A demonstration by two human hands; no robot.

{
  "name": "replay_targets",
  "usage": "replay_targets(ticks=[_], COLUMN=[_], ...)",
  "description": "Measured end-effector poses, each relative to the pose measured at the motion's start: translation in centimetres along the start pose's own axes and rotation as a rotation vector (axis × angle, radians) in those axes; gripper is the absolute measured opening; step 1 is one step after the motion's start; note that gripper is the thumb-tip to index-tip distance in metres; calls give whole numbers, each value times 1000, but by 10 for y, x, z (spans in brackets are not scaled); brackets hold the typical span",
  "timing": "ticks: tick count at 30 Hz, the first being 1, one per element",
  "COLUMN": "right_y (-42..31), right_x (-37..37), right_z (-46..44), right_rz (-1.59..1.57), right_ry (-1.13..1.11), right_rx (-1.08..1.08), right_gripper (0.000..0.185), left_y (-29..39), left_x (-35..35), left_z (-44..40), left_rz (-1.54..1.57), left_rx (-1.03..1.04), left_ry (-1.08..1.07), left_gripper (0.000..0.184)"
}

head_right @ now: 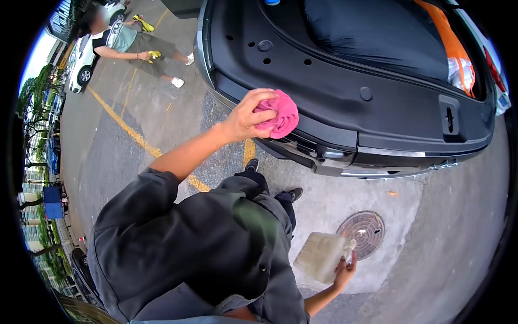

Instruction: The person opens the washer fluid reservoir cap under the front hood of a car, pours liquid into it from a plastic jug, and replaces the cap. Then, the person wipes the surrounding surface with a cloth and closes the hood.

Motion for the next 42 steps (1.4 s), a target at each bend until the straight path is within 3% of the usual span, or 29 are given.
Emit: replay_targets(ticks=[2,4,7,9,12,14,17,20,22,25,31,32,36,37,38,42], right_y=[-5,-14,-22,-21,-14,-9,6,29,48,51,32,25,3,-12,-33,-43], right_x=[-5,-8,-11,-15,-19,-16,-10,-3,1,19,69,78,120,139,162,219], right_z=[-13,-12,0,5,12,12,2,-29,-52,-64,-63,-63,-42,-33,-15,4], right_rz=[16,30,19,20,15,15,25,192,261,77,51,58,190,540,859,930], right_ry=[-14,-21,12,43,69,60,30,-129,-162,-269,-314,-340,-260,-302,-173,-114], right_rx=[-34,-65,-131,-128,-118,-99,-49,-422,-322,-42,-97,-126,-116,-559,-1028,-871], right_gripper=[46,46,47,46,45,45,50,52,51,51,47,45,45,47,48,49], left_y=[-29,-46,-27,-2,36,47,61,58,46,11,-59,-72,-76,-68,-58,-43], left_x=[-4,-16,-10,11,54,64,68,70,58,23,-59,-72,-61,-48,-38,-37], left_z=[40,58,43,3,-46,-65,-80,-89,-69,-4,47,49,51,55,64,124], left_rz=[76,-1,-107,-135,-286,-259,-194,-170,-232,-285,-553,-560,-525,-499,-470,5], left_rx=[-357,-465,-473,-352,-282,-242,-119,-42,-41,-245,-610,-638,-502,-465,-425,-371], left_ry=[135,229,233,171,118,129,86,-10,13,100,158,250,-16,-10,-9,78], left_gripper=[45,42,38,35,59,59,49,39,38,35,29,26,23,24,25,32])
Point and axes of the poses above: each hand's wrist, its own z-axis away from the middle knuckle, its own x-axis out of the palm, y = z × x, the point moved 2 cm from there along -z, towards the middle knuckle, and after that the axes turned 14 degrees about -y, right-handed, at the moved point
